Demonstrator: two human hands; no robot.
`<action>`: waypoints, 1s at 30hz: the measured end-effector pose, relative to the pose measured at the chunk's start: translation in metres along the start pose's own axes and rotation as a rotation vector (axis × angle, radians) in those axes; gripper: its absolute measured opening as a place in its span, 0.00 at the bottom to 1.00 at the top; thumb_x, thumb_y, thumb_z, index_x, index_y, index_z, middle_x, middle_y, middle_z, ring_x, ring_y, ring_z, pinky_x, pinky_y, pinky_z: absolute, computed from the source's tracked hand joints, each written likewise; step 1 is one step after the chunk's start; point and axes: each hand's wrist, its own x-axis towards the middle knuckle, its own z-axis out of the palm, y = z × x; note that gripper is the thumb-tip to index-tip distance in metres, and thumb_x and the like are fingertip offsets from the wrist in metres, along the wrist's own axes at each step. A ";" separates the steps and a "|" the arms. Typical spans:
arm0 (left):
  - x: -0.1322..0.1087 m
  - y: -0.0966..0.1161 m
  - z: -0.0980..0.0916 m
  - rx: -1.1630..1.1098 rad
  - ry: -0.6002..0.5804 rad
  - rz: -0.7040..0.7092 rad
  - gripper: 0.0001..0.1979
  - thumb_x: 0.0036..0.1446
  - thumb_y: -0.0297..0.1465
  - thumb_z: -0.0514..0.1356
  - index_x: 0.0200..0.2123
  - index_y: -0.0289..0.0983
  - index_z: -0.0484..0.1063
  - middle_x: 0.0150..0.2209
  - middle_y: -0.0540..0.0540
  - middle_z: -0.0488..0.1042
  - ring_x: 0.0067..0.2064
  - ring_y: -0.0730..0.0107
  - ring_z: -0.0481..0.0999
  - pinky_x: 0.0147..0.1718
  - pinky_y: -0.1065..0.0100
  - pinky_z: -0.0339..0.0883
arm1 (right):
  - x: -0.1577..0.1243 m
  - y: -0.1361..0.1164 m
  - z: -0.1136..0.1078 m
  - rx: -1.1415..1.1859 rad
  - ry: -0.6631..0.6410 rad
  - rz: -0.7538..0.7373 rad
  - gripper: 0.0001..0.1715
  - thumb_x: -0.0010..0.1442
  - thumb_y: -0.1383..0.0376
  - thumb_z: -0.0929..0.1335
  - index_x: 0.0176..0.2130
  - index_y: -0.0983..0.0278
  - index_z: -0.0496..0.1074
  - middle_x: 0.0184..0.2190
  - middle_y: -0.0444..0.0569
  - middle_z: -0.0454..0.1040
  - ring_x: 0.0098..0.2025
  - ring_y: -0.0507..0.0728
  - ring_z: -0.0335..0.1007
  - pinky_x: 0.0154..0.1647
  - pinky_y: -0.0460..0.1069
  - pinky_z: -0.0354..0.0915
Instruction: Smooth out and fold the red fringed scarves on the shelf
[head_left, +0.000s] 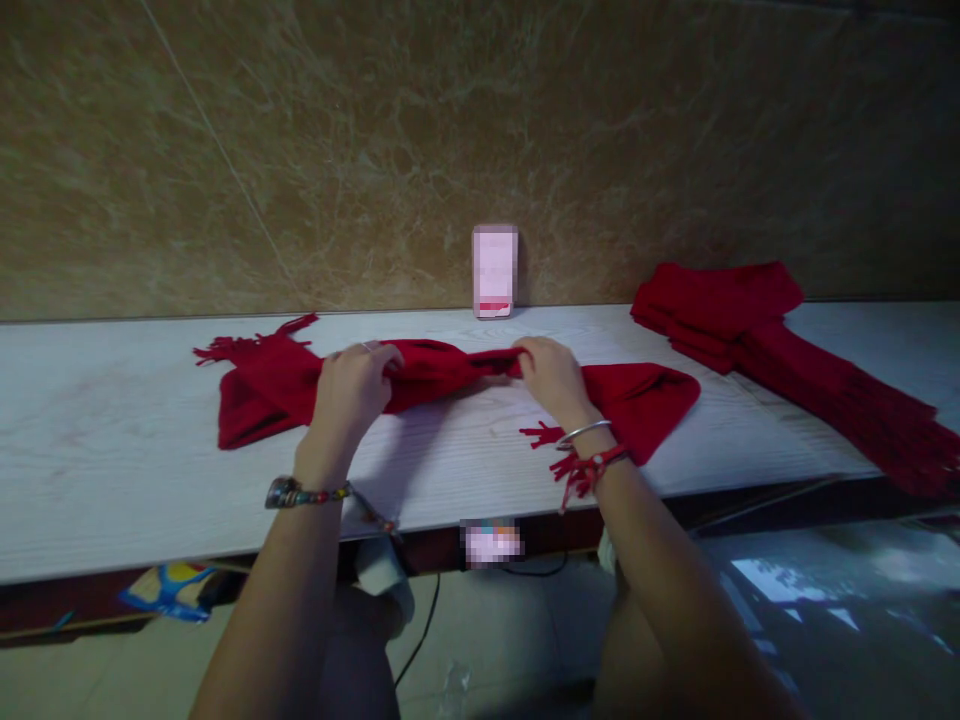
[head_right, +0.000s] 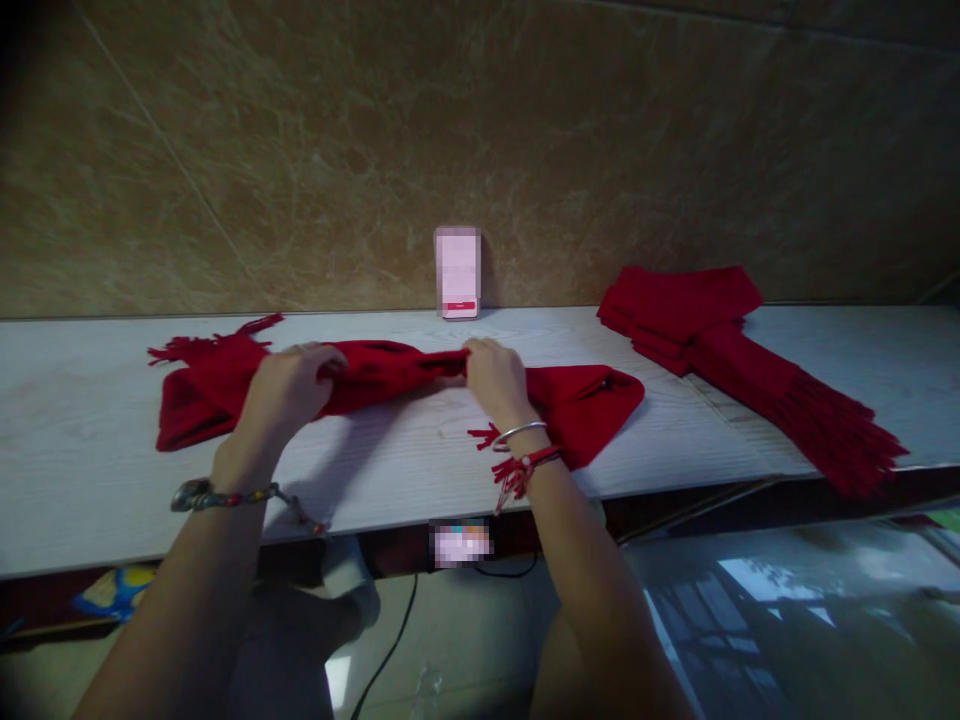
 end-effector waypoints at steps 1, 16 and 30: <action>-0.002 -0.006 -0.006 0.016 0.081 -0.088 0.20 0.47 0.22 0.49 0.40 0.37 0.75 0.41 0.43 0.77 0.47 0.58 0.73 0.46 0.62 0.63 | 0.002 0.012 -0.009 0.046 0.115 0.094 0.20 0.58 0.75 0.57 0.43 0.67 0.74 0.41 0.56 0.77 0.44 0.60 0.71 0.47 0.53 0.63; -0.008 0.004 0.007 -0.013 -0.350 -0.060 0.35 0.53 0.35 0.59 0.64 0.45 0.52 0.66 0.36 0.50 0.64 0.41 0.52 0.55 0.38 0.50 | -0.029 0.068 -0.010 -0.029 0.145 0.017 0.22 0.50 0.71 0.66 0.46 0.61 0.73 0.53 0.56 0.68 0.56 0.64 0.62 0.55 0.63 0.60; 0.004 0.008 0.029 0.045 -0.057 -0.109 0.28 0.49 0.19 0.49 0.53 0.40 0.70 0.48 0.36 0.72 0.52 0.48 0.69 0.50 0.41 0.55 | -0.021 0.090 0.001 -0.218 -0.044 0.281 0.23 0.51 0.74 0.64 0.48 0.66 0.72 0.41 0.61 0.73 0.39 0.62 0.73 0.39 0.55 0.67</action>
